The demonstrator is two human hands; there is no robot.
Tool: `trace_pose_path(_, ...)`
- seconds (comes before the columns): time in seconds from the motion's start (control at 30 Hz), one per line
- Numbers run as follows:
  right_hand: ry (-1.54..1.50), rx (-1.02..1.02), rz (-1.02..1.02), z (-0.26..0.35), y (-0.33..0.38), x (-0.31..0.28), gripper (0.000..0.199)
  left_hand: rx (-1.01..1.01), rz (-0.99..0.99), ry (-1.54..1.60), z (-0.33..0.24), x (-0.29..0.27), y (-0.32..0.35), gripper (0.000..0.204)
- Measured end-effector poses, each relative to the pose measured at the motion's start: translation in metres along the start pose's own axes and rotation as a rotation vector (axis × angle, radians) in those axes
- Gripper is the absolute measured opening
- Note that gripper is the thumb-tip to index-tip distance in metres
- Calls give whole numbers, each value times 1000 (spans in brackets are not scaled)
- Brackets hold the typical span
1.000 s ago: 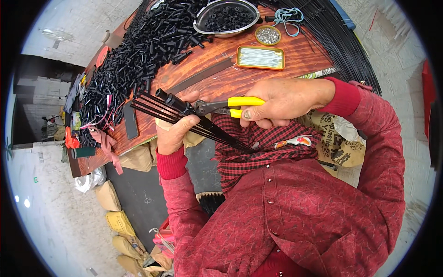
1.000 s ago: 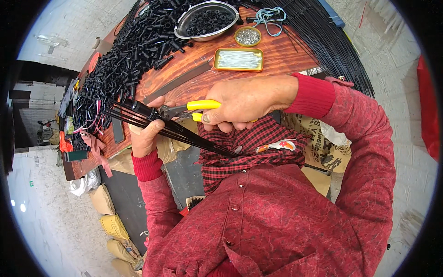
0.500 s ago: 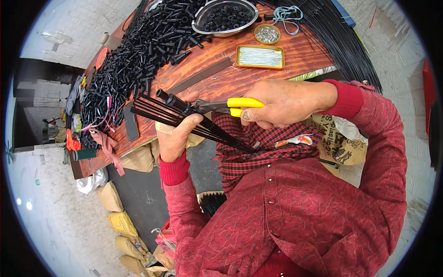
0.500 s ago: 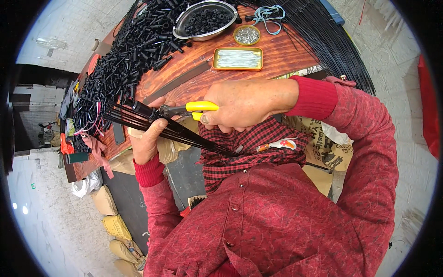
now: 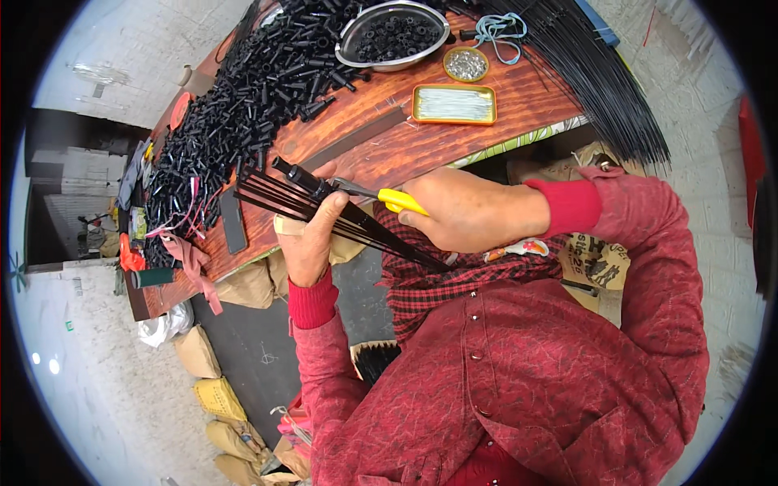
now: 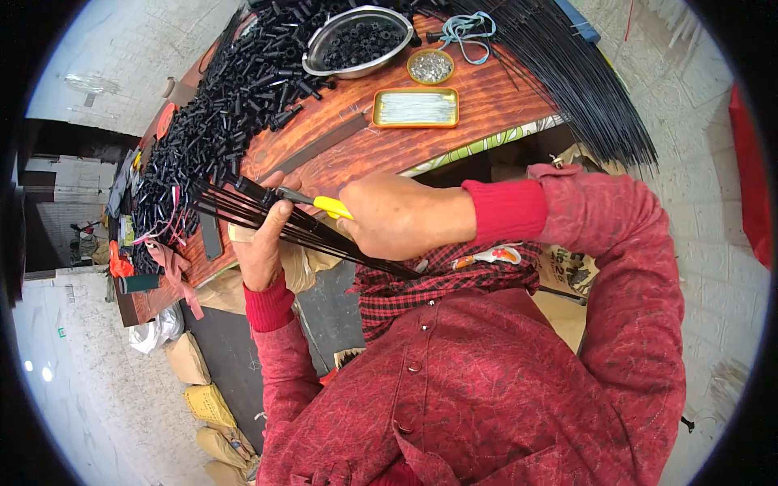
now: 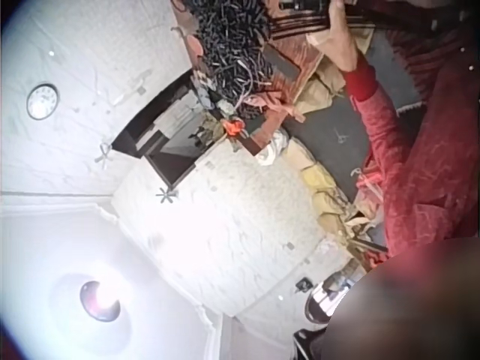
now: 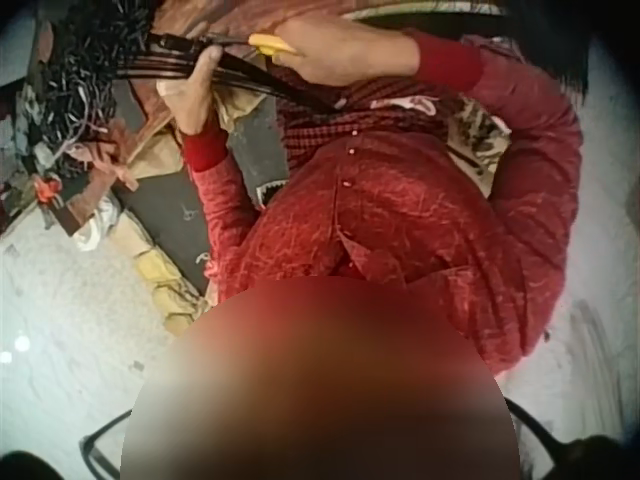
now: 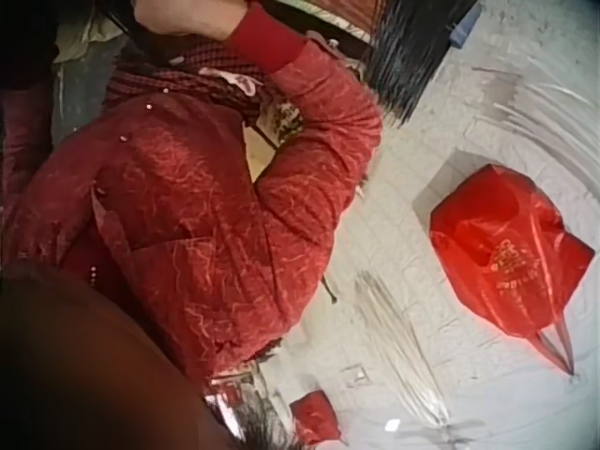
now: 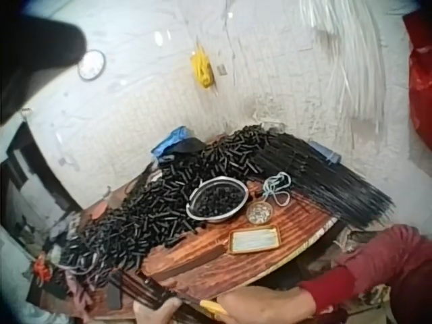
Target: Bundling black plastic wire components and trimming the ends using cutters at a workbench.
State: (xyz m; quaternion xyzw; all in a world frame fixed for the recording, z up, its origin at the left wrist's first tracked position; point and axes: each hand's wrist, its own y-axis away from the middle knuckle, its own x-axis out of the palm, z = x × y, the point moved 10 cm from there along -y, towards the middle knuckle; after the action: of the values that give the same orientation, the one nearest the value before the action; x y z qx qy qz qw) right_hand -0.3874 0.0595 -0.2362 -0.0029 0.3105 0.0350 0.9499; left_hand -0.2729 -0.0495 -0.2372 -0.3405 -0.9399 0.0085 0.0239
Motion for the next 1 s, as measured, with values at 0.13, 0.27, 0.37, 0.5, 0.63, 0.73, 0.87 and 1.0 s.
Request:
trace_pose_path(0.13, -126, 82, 128, -9, -5, 1, 27, 83, -58, 50, 1, -7, -1, 47)
trace_pose_path(0.27, -362, 176, 282, -16, 4, 6, 25, 78, -35, 23, 4, -10, -4, 51)
trace_pose_path(0.37, -391, 218, 274, -24, 13, -4, 24, 93, 13, 45, 12, -12, -7, 48)
trace_pose_path(0.5, -420, 141, 219, -36, 19, -27, 23, 67, 63, 54, -9, -1, 1, 45)
trace_pose_path(0.63, -219, 123, 116, -78, 17, -66, 21, 119, 99, 31, -17, -1, 3, 52)
trace_pose_path(0.73, -191, 130, -166, -99, 9, -127, 21, 80, 137, 17, -21, 4, 6, 52)
trace_pose_path(0.87, 349, 187, -320, -161, -8, -176, 23, 66, 121, 4, -14, 5, -4, 52)
trace_pose_path(1.0, 698, 320, -414, -205, -28, -184, 26, 84, 70, -32, -9, 2, -11, 49)
